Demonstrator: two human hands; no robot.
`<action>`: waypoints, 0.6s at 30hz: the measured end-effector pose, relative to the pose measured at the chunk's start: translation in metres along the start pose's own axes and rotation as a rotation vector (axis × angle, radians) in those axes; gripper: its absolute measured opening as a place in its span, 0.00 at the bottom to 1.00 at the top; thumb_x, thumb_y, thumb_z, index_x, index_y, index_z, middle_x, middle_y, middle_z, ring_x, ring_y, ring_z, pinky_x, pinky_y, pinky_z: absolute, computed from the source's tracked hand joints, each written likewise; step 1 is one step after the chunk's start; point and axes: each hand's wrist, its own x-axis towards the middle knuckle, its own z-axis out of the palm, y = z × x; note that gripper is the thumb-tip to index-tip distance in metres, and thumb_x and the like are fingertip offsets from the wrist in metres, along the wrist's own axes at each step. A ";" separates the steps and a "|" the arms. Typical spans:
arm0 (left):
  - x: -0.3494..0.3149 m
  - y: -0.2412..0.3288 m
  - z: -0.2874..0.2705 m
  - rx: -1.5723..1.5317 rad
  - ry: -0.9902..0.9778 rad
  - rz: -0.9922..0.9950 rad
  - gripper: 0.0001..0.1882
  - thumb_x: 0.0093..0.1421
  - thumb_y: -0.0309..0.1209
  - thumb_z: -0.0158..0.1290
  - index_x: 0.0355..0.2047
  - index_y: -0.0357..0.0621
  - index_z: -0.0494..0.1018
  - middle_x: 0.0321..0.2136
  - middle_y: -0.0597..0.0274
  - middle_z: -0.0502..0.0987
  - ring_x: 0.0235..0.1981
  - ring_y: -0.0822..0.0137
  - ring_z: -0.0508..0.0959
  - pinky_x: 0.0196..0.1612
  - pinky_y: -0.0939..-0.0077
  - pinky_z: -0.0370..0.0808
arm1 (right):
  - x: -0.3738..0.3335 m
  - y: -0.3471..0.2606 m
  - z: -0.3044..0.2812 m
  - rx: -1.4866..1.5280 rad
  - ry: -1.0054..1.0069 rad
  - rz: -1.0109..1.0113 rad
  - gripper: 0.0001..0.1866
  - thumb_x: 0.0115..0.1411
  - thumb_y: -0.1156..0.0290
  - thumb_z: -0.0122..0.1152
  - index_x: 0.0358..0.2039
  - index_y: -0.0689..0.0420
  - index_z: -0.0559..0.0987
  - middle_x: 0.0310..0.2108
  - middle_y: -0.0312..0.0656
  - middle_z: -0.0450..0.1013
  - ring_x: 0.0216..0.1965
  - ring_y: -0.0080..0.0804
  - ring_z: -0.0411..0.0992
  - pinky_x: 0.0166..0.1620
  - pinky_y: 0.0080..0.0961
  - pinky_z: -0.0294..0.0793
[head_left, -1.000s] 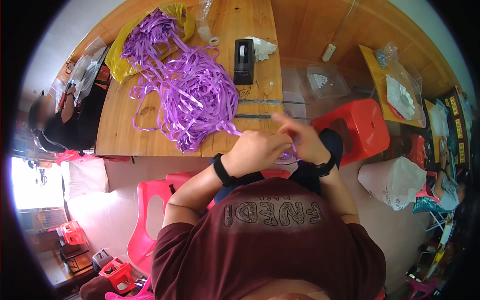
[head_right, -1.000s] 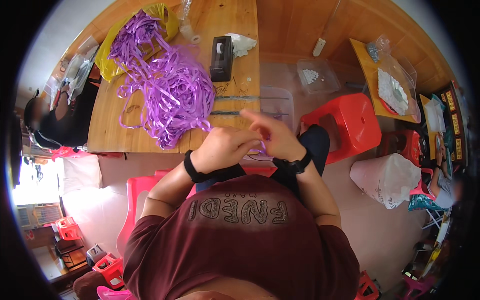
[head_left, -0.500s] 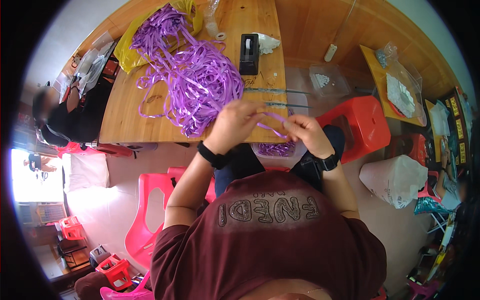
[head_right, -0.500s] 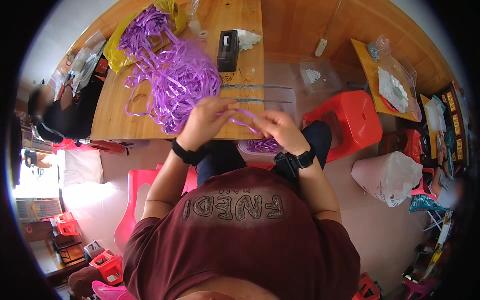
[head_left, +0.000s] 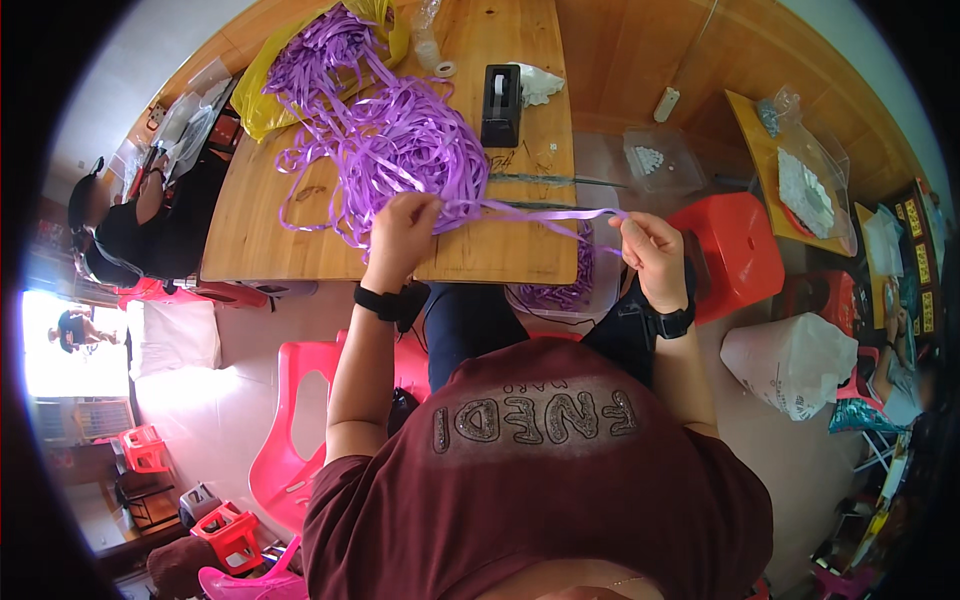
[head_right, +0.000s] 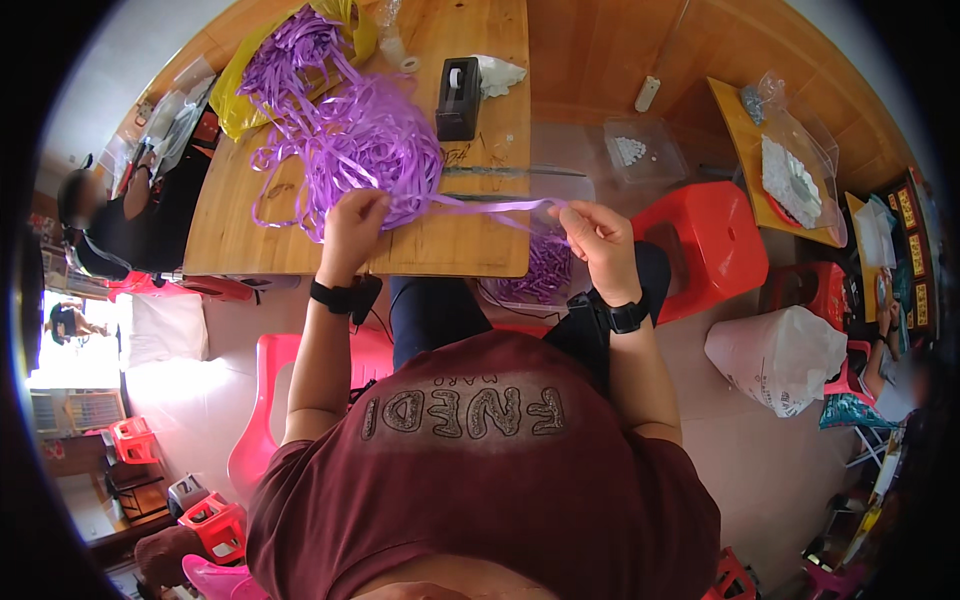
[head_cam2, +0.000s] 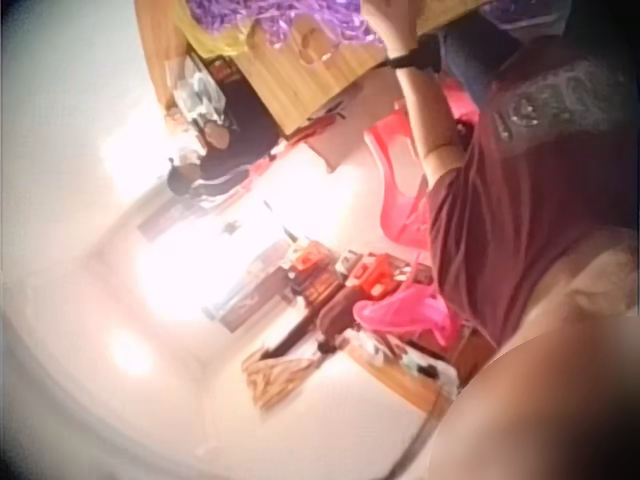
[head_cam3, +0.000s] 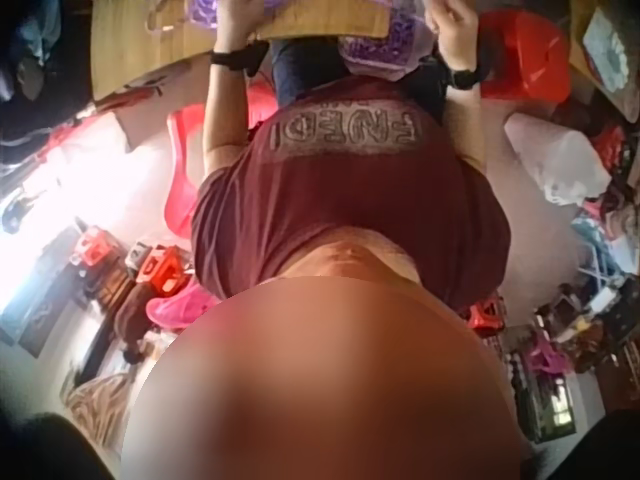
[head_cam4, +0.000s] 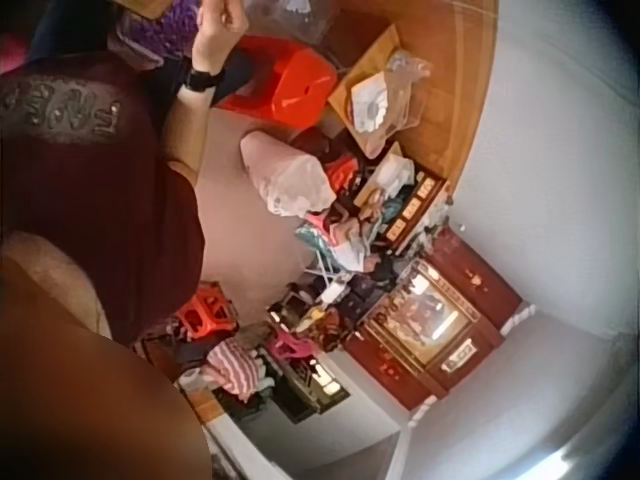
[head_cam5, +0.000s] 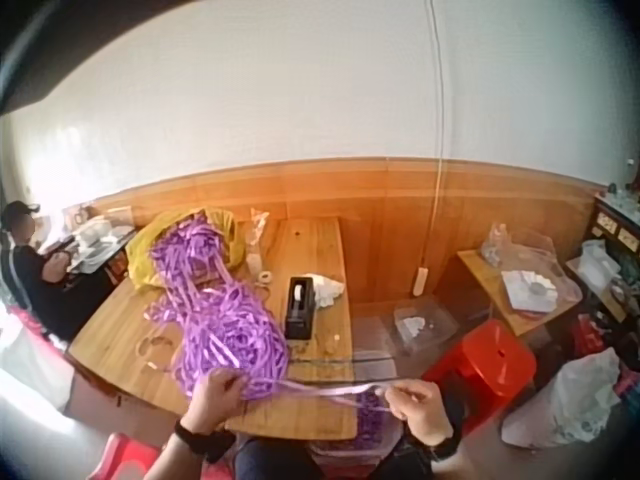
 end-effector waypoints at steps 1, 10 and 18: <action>0.002 -0.001 -0.002 0.003 0.000 -0.001 0.08 0.59 0.29 0.59 0.35 0.38 0.81 0.30 0.54 0.80 0.31 0.58 0.80 0.37 0.68 0.76 | -0.001 -0.001 0.000 -0.071 -0.002 -0.013 0.11 0.69 0.69 0.57 0.40 0.63 0.81 0.19 0.26 0.65 0.20 0.12 0.56 0.24 0.14 0.54; 0.034 -0.021 -0.040 0.185 0.373 0.076 0.07 0.59 0.30 0.60 0.35 0.39 0.81 0.31 0.56 0.80 0.31 0.61 0.79 0.37 0.69 0.75 | -0.014 0.000 -0.013 -0.308 -0.059 -0.069 0.08 0.62 0.72 0.65 0.37 0.64 0.84 0.25 0.31 0.76 0.23 0.14 0.65 0.26 0.15 0.61; 0.018 0.007 -0.005 0.227 0.339 0.205 0.07 0.57 0.28 0.61 0.36 0.43 0.80 0.37 0.57 0.79 0.35 0.57 0.79 0.39 0.65 0.76 | 0.004 0.000 0.020 -0.656 -0.263 -0.198 0.06 0.58 0.70 0.68 0.33 0.60 0.85 0.22 0.41 0.76 0.22 0.28 0.73 0.26 0.22 0.68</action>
